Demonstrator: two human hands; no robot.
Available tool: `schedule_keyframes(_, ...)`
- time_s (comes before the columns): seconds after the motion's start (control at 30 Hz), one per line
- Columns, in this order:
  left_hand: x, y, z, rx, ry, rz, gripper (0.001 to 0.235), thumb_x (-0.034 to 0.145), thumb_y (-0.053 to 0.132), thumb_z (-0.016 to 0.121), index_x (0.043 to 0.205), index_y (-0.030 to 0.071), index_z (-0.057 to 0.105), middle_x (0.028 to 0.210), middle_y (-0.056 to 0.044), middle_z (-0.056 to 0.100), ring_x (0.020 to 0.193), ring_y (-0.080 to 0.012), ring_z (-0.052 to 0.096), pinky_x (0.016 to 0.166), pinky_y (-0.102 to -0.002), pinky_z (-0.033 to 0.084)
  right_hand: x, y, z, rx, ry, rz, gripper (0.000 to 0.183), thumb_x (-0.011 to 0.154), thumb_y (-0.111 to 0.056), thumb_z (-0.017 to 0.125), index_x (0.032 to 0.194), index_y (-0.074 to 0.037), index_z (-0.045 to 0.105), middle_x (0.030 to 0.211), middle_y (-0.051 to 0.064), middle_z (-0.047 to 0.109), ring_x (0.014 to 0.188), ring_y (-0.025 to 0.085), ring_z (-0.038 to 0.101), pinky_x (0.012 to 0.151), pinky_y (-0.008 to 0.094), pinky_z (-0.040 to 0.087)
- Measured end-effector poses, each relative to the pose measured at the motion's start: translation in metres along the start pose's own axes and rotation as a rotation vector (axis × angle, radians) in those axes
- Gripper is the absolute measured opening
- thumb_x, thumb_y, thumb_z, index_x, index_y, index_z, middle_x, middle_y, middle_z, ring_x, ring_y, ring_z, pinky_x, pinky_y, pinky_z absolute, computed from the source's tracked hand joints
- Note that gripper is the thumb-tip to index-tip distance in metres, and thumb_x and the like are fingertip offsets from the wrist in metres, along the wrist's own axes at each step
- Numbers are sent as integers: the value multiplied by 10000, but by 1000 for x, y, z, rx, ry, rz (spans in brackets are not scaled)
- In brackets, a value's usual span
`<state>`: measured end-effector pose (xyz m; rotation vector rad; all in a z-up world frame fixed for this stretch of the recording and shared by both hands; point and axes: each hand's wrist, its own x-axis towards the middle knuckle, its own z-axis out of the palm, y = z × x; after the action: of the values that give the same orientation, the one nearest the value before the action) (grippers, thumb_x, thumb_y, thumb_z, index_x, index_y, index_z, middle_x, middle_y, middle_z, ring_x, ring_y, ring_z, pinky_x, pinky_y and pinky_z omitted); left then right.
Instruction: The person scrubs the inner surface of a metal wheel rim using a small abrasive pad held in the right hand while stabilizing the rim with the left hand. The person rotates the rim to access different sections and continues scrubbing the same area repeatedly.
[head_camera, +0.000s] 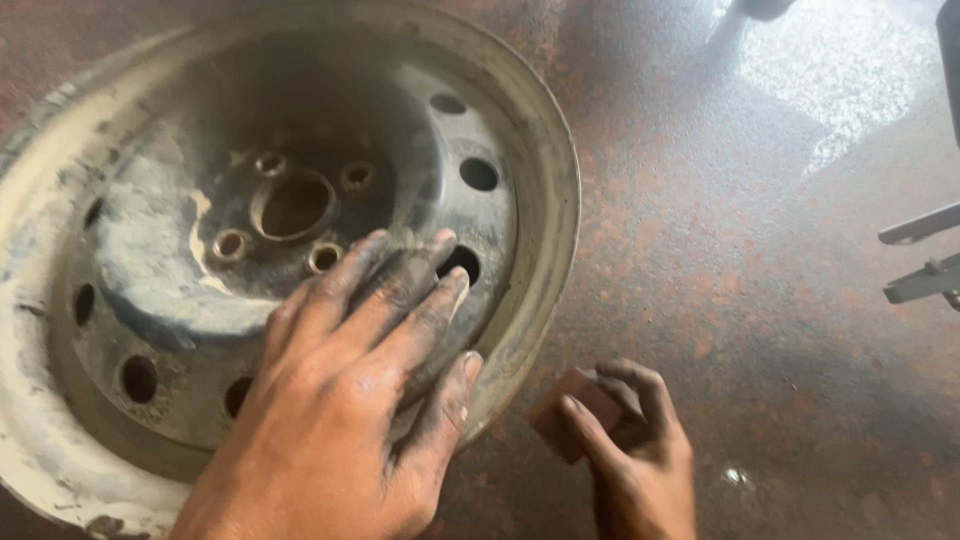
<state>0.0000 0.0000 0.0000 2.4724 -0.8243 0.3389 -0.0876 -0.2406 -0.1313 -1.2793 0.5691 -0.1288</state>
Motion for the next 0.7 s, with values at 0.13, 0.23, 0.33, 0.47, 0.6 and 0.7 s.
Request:
schedule_keyframes(0.13,-2,1,2,47,37,28,490,989,331,559,1386,46,592,1495,-153,543,1458,-413,363,1191,-547,233,-3,-33,56,25,179,190,529,803,-99,709,1285,63,562,1200,256,710,1037,290,748,894,416,581)
schedule_keyframes(0.23,-1,3,0,51,44,26,482,998,325,558,1393,52,596,1478,-154,559,1451,-411,383,1187,-529,254,-5,-39,75,119,145,132,468,836,-97,705,1239,117,604,1157,289,716,1013,316,723,883,415,608)
schedule_keyframes(0.33,-1,4,-1,40,29,26,492,999,322,556,1399,38,595,1483,-159,562,1443,-424,383,1182,-539,250,-8,-39,88,24,216,125,458,826,-93,700,1238,80,597,1125,246,720,1017,306,722,880,407,615)
schedule_keyframes(0.47,-2,4,0,43,21,17,494,1011,333,549,1408,42,597,1479,-173,552,1448,-429,370,1175,-547,243,18,-44,93,-112,302,74,445,821,-102,714,1216,68,602,1069,194,715,988,290,731,862,404,635)
schedule_keyframes(0.6,-4,4,2,62,-22,-2,481,1026,342,546,1416,65,598,1481,-180,540,1448,-429,355,1179,-553,235,26,-36,89,-222,205,-56,367,876,-139,702,1134,114,640,956,222,713,836,319,708,694,416,629)
schedule_keyframes(0.7,3,7,-3,75,39,70,482,1004,350,519,1379,52,576,1520,-145,520,1477,-401,337,1196,-534,212,-2,-23,94,-319,194,-321,311,900,-158,719,1081,84,646,1010,181,773,978,240,749,859,322,592)
